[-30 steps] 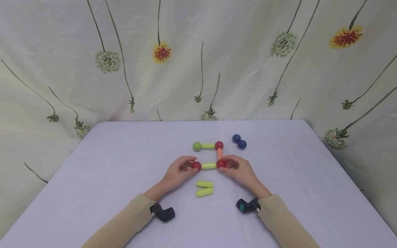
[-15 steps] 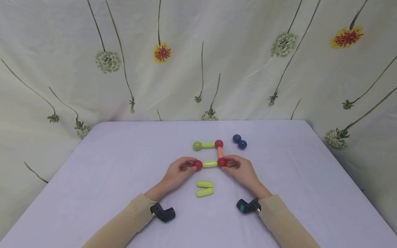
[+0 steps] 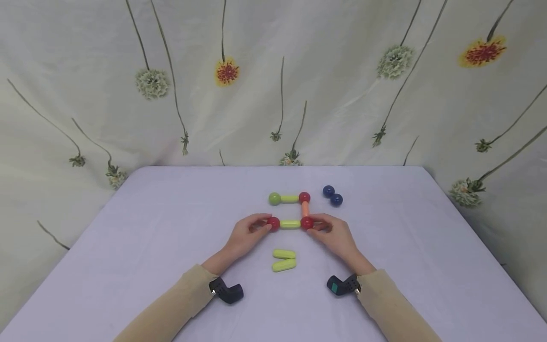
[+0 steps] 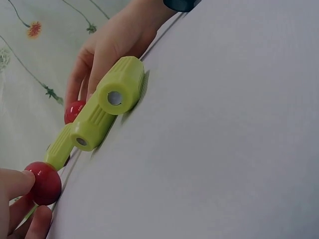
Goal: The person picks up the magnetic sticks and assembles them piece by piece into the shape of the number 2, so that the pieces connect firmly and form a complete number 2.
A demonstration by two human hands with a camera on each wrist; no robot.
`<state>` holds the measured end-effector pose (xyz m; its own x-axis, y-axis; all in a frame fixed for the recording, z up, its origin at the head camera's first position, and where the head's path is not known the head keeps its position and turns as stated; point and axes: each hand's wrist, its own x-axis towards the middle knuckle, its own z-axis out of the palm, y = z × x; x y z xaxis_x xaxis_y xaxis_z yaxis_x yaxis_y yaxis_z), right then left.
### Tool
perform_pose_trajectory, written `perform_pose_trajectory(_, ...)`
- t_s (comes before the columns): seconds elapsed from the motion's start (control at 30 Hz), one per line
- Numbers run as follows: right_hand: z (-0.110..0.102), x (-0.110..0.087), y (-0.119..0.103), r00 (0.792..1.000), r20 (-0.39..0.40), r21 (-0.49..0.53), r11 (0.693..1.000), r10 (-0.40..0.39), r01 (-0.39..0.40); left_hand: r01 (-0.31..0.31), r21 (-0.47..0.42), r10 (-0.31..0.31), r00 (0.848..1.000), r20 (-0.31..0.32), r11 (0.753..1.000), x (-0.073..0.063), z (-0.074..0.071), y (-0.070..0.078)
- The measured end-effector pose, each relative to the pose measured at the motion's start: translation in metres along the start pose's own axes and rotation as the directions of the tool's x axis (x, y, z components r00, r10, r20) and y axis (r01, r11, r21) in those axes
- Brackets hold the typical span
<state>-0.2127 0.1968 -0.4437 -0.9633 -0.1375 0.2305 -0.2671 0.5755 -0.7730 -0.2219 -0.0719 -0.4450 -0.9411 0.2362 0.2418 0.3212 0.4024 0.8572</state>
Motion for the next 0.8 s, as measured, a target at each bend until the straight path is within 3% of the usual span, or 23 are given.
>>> perform_pose_trajectory(0.53, -0.001, 0.002, -0.003, 0.999, 0.01, -0.009, 0.999, 0.053, -0.053, 0.012, -0.005, -0.012, 1.0, 0.01, 1.0, 0.0, 0.001, 0.0)
perform_pose_trajectory(0.8, 0.0, 0.003, -0.011, 0.993, -0.078, 0.047, 0.996, 0.084, -0.08, 0.014, -0.008, -0.014, 1.0, 0.01, 1.0, 0.0, 0.001, 0.0)
